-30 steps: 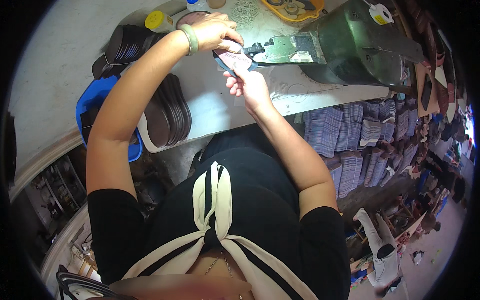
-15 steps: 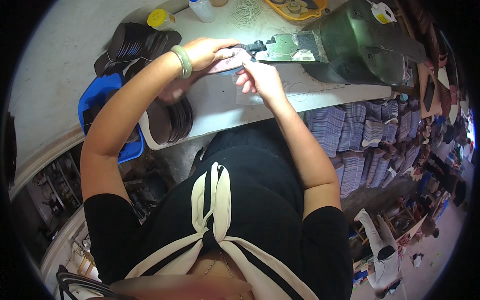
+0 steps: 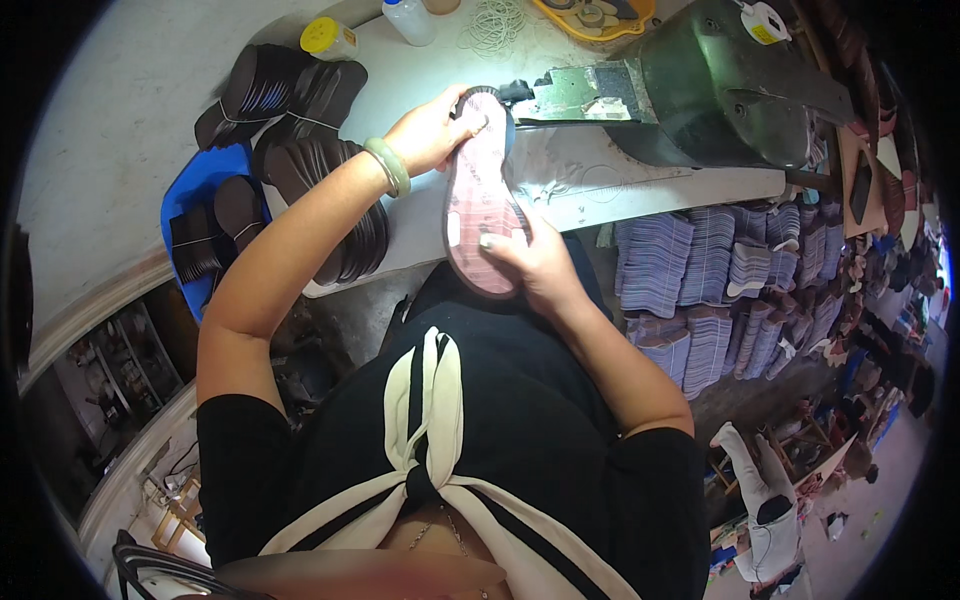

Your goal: Manually aligning and stacking shoe soles and insoles at a workstation in a factory.

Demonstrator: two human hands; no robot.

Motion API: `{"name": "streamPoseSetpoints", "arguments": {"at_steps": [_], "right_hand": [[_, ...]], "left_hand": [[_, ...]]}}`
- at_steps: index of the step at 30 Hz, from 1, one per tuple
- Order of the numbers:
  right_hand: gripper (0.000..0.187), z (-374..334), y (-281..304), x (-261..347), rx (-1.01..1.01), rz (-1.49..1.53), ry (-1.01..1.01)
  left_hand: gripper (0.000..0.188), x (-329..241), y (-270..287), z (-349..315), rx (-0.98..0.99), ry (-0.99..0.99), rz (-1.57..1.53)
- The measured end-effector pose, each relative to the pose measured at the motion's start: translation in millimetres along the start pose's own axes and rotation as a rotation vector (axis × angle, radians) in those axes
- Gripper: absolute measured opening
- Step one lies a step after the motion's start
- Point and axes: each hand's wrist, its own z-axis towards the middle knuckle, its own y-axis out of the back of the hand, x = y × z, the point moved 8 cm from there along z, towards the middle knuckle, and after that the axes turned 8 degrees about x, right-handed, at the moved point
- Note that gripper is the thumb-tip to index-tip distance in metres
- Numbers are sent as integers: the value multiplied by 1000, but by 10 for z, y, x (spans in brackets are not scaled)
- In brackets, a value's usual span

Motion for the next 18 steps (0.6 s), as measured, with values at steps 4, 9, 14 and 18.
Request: {"name": "streamPoseSetpoints", "arguments": {"at_steps": [4,9,14,18], "right_hand": [[43,-45,242,84,-56,41,32],[34,77,405,184,-69,48,85],[33,225,495,242,-77,16,123],[32,321,520,293,-73,-1,157]], "left_hand": [[48,51,62,24,-147,-45,18],[52,83,183,134,-250,-64,155],[57,117,302,184,-308,-46,156],[64,124,408,218,-346,-19,190]]}}
